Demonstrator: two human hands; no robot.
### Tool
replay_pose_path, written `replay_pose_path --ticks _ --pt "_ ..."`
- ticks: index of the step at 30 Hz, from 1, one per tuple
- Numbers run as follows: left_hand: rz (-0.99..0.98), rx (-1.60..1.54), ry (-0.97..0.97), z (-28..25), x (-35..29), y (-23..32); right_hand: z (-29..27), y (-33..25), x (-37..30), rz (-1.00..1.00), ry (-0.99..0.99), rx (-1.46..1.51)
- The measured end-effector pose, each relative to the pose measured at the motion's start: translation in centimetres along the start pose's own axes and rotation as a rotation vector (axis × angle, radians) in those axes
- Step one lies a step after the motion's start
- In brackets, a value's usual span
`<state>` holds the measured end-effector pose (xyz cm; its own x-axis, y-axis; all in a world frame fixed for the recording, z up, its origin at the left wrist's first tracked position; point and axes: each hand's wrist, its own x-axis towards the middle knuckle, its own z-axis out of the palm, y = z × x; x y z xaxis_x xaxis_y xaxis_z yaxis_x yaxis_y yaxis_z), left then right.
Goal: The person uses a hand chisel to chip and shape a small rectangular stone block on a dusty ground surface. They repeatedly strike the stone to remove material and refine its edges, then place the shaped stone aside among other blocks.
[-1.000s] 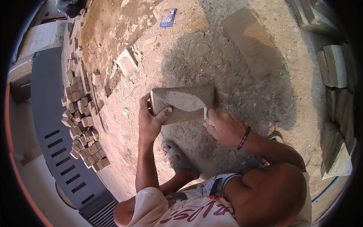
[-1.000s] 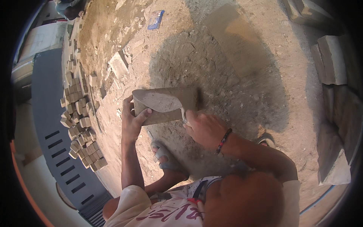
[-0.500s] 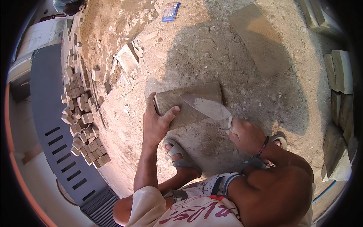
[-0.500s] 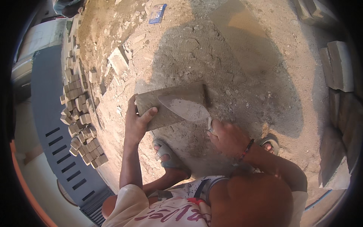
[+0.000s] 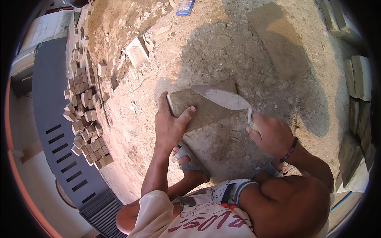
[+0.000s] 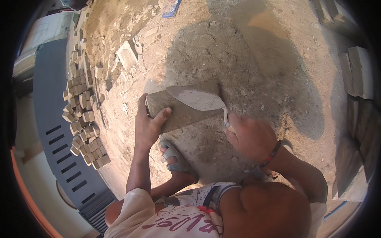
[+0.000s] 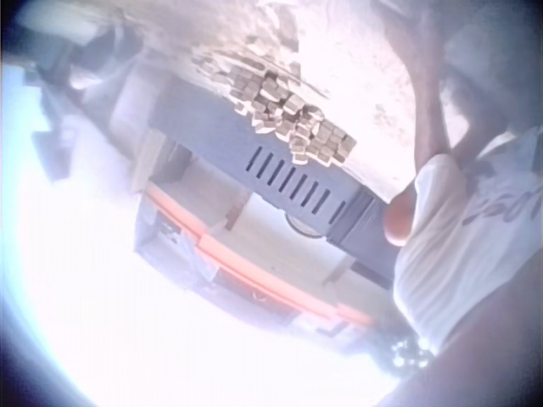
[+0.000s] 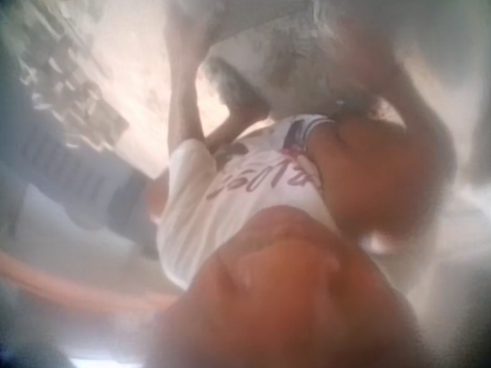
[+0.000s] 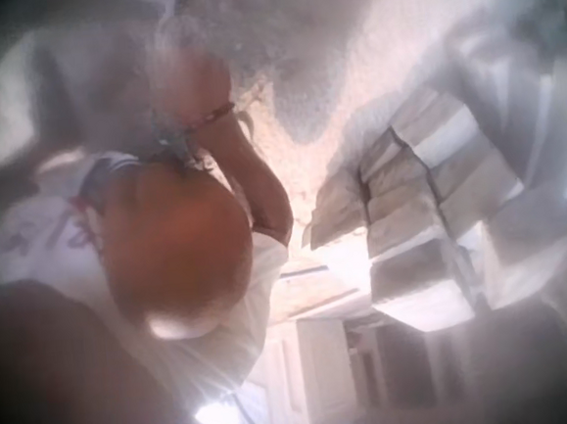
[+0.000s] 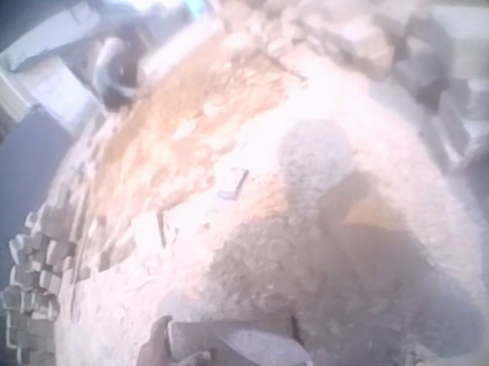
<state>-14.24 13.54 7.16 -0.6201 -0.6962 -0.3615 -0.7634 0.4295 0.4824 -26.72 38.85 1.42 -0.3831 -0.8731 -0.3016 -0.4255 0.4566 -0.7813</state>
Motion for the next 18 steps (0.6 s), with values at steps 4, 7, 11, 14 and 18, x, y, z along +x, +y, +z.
replay_pose_path --ticks 4,7,11,14,18 --pt "0.029 -0.025 -0.013 0.3 -0.1 0.4 1.7 0.4 -0.5 0.019 -0.001 0.043" --pt "0.032 0.003 0.012 0.5 -0.5 0.2 0.9 3.1 -0.6 0.243 -0.026 -0.034" --pt "0.056 0.003 0.007 0.7 -0.5 1.0 0.4 1.6 -1.0 0.139 -0.012 -0.005" --pt "0.095 -0.036 0.008 0.6 -0.4 1.1 3.2 2.7 -1.4 0.169 0.033 0.021" --pt "0.159 -0.029 0.075 0.7 0.1 0.5 1.7 4.5 -1.1 0.271 0.032 0.049"
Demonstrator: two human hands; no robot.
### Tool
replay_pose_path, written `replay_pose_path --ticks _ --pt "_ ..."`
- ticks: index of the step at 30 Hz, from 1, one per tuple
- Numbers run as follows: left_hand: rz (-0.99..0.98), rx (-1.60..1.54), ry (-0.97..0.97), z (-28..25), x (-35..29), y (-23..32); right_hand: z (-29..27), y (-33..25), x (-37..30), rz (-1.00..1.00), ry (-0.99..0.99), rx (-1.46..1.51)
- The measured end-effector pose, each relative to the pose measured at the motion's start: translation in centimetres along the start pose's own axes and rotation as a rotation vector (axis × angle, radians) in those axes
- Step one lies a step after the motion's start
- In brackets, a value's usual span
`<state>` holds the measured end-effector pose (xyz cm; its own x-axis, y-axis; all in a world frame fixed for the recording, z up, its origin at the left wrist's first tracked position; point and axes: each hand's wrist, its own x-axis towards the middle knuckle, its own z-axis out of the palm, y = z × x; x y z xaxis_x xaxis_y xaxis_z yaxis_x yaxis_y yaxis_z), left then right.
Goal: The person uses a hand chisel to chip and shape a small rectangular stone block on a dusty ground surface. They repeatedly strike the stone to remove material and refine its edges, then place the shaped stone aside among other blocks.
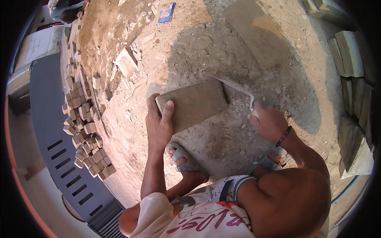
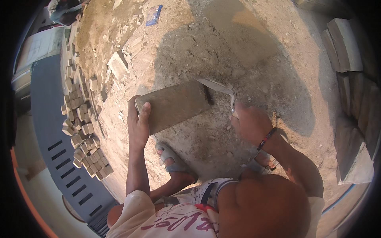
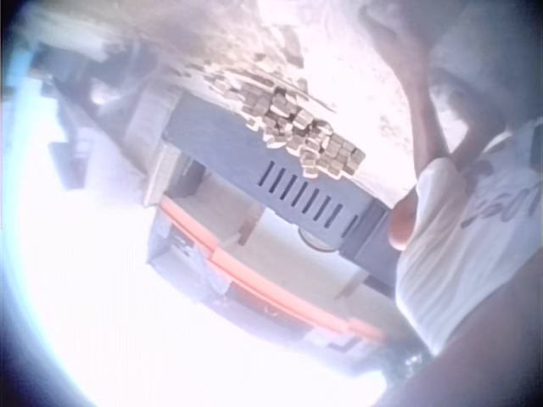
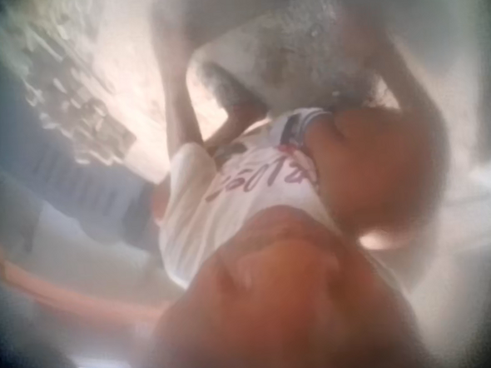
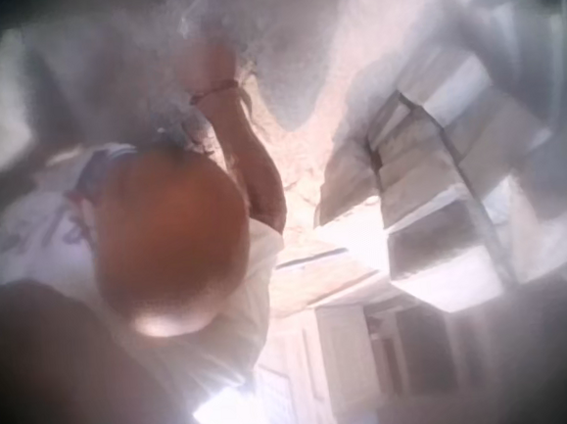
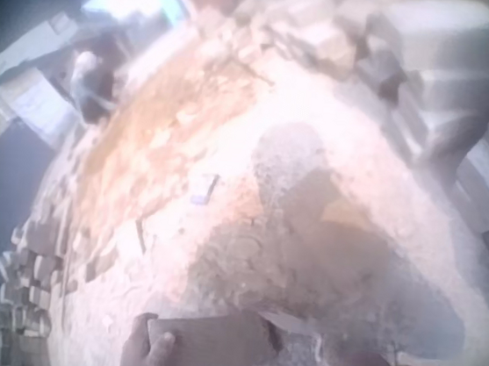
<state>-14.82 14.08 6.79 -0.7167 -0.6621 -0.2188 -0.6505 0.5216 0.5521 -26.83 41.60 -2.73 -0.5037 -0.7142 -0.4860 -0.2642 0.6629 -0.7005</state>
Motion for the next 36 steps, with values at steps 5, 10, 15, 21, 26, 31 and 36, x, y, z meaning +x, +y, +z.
replay_pose_path --ticks 5,10,15,21,26,31,36 --pt "-0.029 -0.073 -0.024 0.1 0.8 -1.7 4.1 -3.2 -1.6 -0.263 0.023 0.244" --pt "-0.079 -0.091 -0.048 -0.2 1.6 -4.6 6.1 0.7 -1.0 -0.050 0.089 0.266" --pt "-0.231 -0.274 -0.150 0.0 1.8 -5.0 10.2 -0.1 -1.3 -0.232 0.109 0.200" --pt "-0.413 -0.551 -0.195 1.0 2.3 -10.5 8.9 -1.3 -0.5 -0.083 0.139 0.283" --pt "-0.517 -0.633 -0.211 2.4 2.5 -13.1 11.0 -0.1 0.2 -0.069 0.184 0.336" --pt "-0.580 -0.746 -0.300 2.2 2.2 -13.7 8.2 -2.0 -0.9 -0.167 0.155 0.526" --pt "-0.475 -0.852 -0.383 1.3 1.3 -13.3 7.5 -1.5 -0.4 0.237 -0.211 1.094"
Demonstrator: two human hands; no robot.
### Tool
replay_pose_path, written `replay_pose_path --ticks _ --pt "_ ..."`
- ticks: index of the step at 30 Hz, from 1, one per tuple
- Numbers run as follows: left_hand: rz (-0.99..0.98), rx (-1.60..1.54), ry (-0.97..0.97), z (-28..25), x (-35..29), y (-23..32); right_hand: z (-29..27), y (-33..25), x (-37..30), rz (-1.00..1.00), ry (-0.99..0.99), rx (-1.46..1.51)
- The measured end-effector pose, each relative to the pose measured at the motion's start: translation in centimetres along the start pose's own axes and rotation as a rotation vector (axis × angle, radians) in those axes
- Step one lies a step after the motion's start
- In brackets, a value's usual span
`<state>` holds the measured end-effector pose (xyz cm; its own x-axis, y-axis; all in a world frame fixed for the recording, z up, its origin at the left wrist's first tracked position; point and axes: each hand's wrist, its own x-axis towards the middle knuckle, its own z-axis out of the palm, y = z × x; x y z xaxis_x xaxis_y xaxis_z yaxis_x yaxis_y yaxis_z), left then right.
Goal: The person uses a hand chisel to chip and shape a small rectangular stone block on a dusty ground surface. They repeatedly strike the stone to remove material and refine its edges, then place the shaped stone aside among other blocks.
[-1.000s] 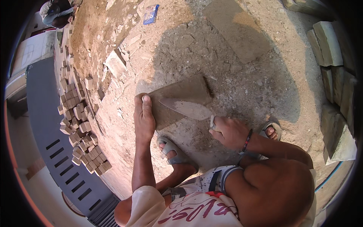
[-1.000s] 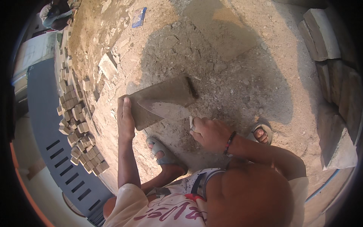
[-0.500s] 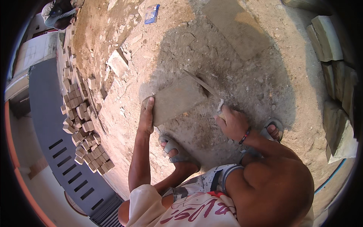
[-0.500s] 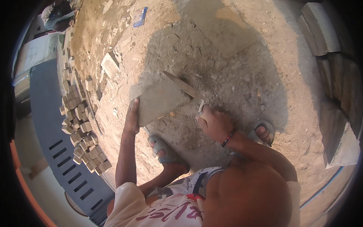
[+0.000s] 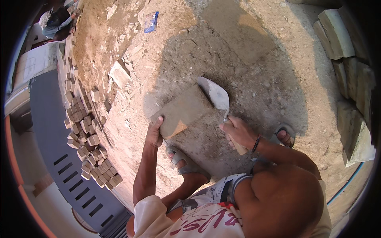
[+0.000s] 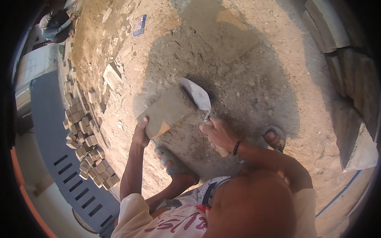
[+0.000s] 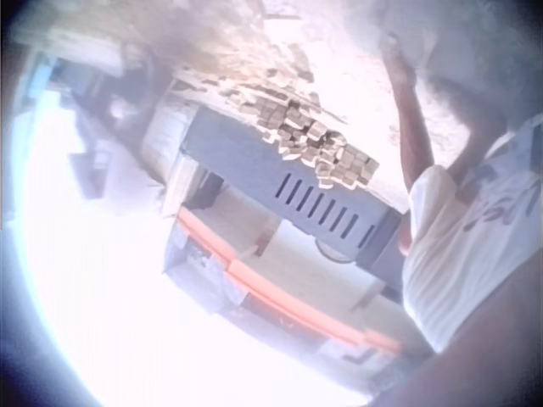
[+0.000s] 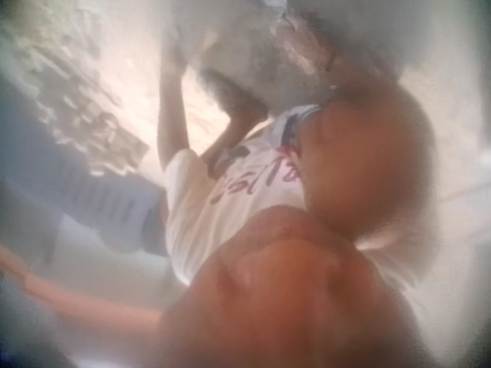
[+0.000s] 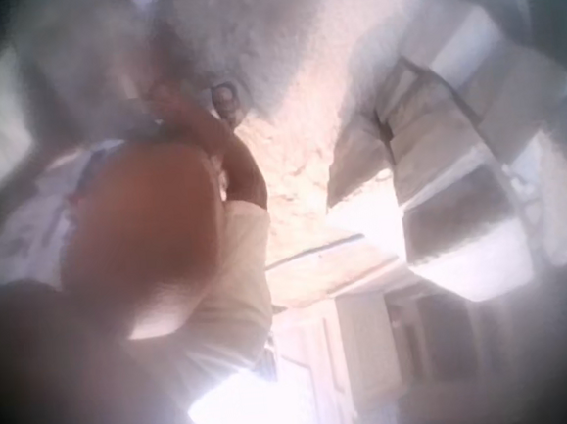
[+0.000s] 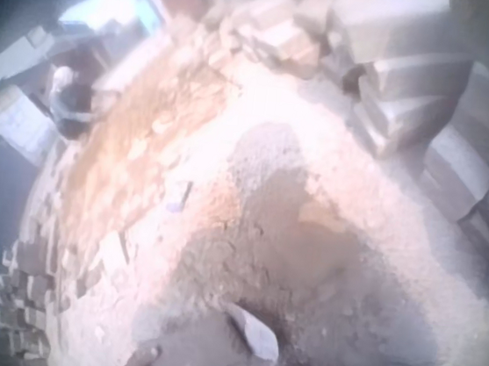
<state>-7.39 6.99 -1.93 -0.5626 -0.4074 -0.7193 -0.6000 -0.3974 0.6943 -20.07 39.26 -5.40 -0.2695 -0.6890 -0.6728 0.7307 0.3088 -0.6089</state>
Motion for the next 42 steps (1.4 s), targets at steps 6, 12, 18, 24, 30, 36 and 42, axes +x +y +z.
replay_pose_path --ticks 6,12,18,24,30,36,42 --pt "0.178 0.047 -0.017 2.2 -2.9 1.3 -1.9 0.7 0.6 0.145 -0.096 0.070" --pt "0.423 0.533 0.038 7.3 -7.5 3.7 -3.2 -5.9 -4.6 -0.382 0.119 -0.611" --pt "0.490 0.775 0.132 9.3 -8.1 3.7 -3.2 -5.6 -4.8 -0.473 0.031 -1.094" --pt "0.515 0.868 0.102 10.0 -9.7 2.9 -3.8 -8.4 -6.6 -0.303 -0.012 -1.038" --pt "0.520 1.006 0.124 11.1 -10.0 3.7 -6.0 -6.0 -3.2 -0.235 0.107 -1.037" --pt "0.691 1.099 0.061 11.2 -9.9 4.2 -3.8 -4.6 -5.8 -0.257 0.062 -0.996" --pt "0.560 1.300 0.000 10.4 -10.8 5.1 -4.0 -5.7 -6.4 -0.235 0.164 -0.846"
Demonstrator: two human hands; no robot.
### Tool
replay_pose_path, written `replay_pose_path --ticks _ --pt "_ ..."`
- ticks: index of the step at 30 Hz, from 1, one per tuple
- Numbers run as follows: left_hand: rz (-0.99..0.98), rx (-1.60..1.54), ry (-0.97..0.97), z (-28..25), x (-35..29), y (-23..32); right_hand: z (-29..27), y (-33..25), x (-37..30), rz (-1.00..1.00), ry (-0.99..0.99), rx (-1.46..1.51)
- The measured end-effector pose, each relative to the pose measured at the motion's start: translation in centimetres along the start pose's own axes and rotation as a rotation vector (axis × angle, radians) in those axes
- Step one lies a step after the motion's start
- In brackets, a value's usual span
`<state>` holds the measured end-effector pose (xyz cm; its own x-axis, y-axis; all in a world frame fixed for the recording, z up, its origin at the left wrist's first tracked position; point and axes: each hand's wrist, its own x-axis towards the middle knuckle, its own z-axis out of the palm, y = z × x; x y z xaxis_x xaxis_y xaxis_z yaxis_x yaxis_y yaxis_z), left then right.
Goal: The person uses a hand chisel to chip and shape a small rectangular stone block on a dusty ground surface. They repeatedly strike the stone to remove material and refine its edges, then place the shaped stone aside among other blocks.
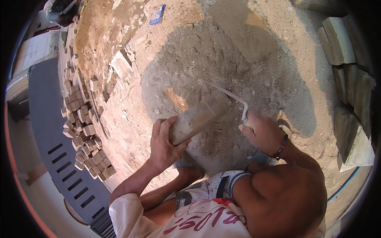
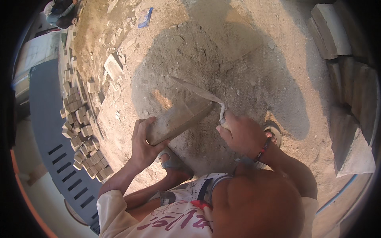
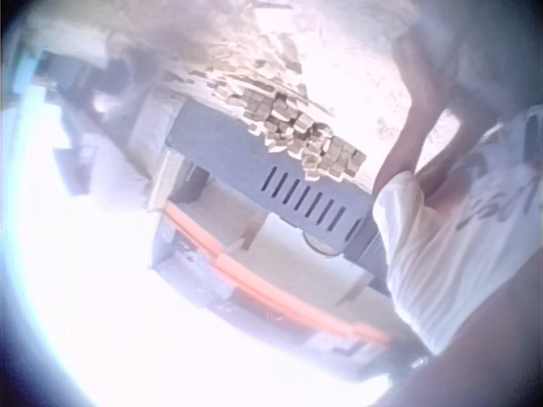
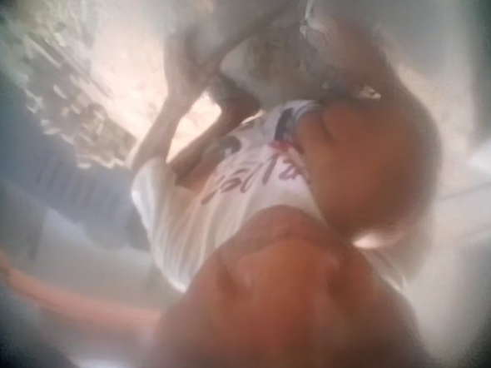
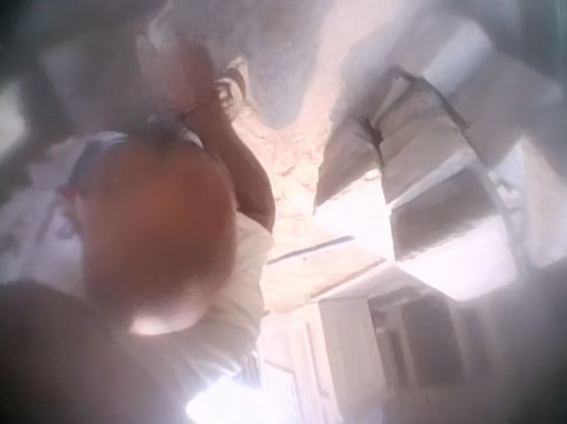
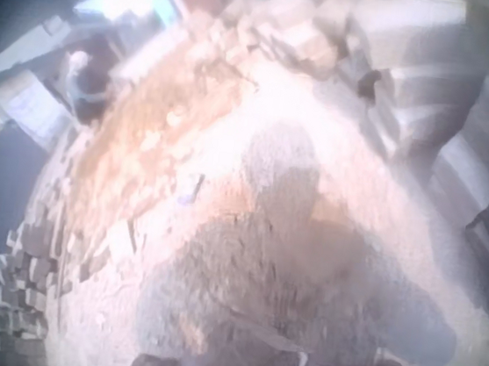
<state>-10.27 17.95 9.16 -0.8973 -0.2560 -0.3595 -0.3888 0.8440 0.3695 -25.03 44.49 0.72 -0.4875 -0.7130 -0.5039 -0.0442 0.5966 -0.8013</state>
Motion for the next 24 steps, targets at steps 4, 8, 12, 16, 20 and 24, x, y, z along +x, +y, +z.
replay_pose_path --ticks 4,8,12,16,20,24 --pt "-0.060 0.048 -0.090 -0.4 -0.3 -0.1 2.2 2.6 0.5 0.018 -0.054 -0.083" --pt "-0.053 0.155 -0.187 -0.2 0.2 -1.7 0.5 4.3 1.2 0.095 -0.060 0.013" --pt "-0.001 0.163 -0.287 3.4 -0.8 -8.5 1.7 5.2 -0.1 -0.091 -0.040 0.117" --pt "-0.006 0.224 -0.262 5.3 -1.3 -8.0 3.0 4.6 -1.1 -0.133 0.009 0.165" --pt "0.079 0.308 0.001 8.1 -0.3 -4.5 3.9 2.4 -2.1 -0.090 -0.121 0.399" --pt "0.010 0.291 -0.017 9.5 2.2 -2.7 8.0 4.4 -0.8 -0.034 -0.109 0.308"
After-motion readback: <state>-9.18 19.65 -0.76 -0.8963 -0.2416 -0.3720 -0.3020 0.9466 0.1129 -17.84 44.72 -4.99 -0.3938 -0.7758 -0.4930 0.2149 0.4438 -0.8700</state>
